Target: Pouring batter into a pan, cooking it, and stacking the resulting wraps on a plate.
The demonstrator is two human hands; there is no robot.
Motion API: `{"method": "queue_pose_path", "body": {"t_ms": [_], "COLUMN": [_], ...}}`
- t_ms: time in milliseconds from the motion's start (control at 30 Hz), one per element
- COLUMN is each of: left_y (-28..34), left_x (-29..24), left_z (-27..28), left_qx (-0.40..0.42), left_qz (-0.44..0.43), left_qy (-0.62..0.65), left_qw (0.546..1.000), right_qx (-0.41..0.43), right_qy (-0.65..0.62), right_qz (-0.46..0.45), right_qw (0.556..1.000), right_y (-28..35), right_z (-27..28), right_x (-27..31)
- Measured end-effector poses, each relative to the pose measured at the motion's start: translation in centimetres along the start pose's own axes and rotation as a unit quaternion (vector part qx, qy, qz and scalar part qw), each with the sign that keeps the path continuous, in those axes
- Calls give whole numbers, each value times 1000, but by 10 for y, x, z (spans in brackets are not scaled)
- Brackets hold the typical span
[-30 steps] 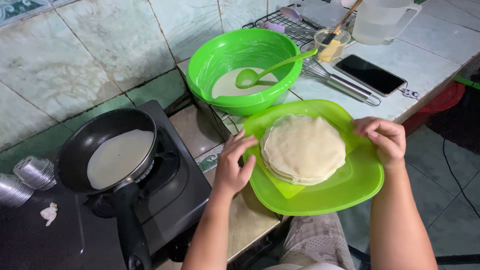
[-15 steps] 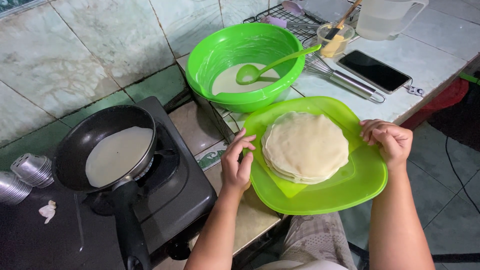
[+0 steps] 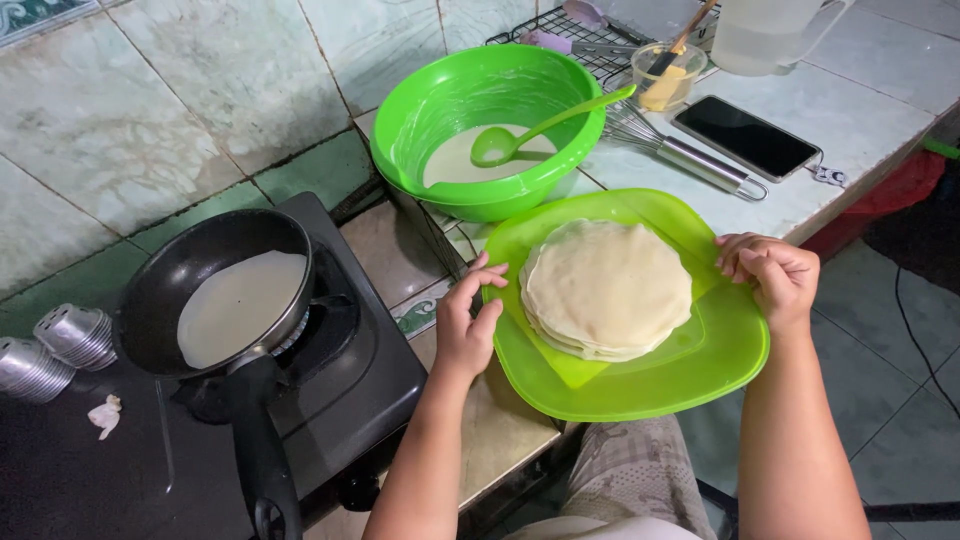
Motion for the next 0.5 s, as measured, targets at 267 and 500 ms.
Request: {"method": "queue_pose_path", "body": {"t_ms": [267, 500], "left_y": [3, 3], "left_x": [2, -1], "left_z": [-3, -4], "left_qx": [-8, -17], "left_qz": [1, -4], "left_qy": [4, 6], "left_qw": [1000, 1000], "right_qx": [-9, -16], "right_qy": [-7, -4], "right_qz": [-4, -13], "right_qw": [1000, 1000], "right_y": [2, 1], "right_z": [2, -1], "right_x": [-4, -1]}}
Point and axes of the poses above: each hand's wrist, its own y-axis away from the middle knuckle, its own z-axis out of the back of the hand, x = y × z, the point moved 5 cm from there along -y, towards the middle knuckle, and after that the axes turned 11 degrees about z, right-handed, at the moved point
